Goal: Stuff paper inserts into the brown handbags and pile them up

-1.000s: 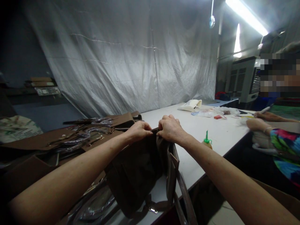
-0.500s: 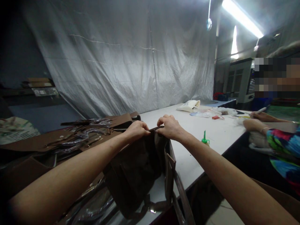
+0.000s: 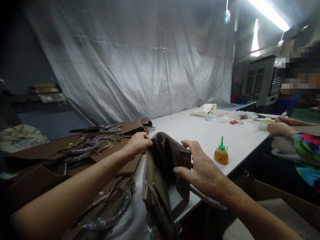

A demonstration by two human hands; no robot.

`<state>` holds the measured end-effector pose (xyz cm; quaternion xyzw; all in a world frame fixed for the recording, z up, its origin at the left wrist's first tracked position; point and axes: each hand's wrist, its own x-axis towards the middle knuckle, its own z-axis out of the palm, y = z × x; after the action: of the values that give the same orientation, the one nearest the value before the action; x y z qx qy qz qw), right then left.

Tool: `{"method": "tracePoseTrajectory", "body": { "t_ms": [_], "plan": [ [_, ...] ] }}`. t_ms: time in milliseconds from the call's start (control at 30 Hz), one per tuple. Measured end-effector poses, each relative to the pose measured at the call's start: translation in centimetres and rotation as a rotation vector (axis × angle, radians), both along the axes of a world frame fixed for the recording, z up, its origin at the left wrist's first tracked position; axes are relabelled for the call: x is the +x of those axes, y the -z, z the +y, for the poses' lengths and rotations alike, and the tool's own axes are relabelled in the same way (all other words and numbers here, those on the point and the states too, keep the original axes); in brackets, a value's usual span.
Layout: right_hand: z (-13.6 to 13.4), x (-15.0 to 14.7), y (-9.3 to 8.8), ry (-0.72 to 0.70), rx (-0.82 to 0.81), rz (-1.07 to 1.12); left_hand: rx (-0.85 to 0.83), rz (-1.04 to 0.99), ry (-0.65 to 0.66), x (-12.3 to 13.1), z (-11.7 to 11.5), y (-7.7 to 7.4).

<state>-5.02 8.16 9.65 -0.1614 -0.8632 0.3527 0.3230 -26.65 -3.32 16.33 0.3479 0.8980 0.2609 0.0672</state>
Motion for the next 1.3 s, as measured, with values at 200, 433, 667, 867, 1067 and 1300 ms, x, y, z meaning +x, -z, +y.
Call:
{"method": "tracePoseTrajectory", "body": {
  "t_ms": [200,433,667,867,1067,1300],
  "plan": [
    [4.0,-2.1,1.5,-0.080,-0.246,0.003,-0.185,0.531,0.204,1.5,-0.3,-2.1],
    [3.4,-2.6,1.6,-0.132,-0.205,0.047,-0.331,0.517,0.406,1.9,1.2,-3.0],
    [3.7,-2.8,1.6,-0.173,-0.186,0.035,-0.050,0.371,0.483,-0.4,2.3,-0.6],
    [3.1,-3.1,0.8,-0.150,-0.242,0.079,0.114,0.269,0.467,-1.4,2.3,0.3],
    [3.5,-3.7,0.7,-0.079,-0.222,0.101,0.112,0.275,0.400,-1.1,2.1,0.3],
    [3.4,-4.2,0.8,-0.067,-0.302,0.158,0.059,0.352,0.286,0.0,2.0,-0.3]
  ]
}}
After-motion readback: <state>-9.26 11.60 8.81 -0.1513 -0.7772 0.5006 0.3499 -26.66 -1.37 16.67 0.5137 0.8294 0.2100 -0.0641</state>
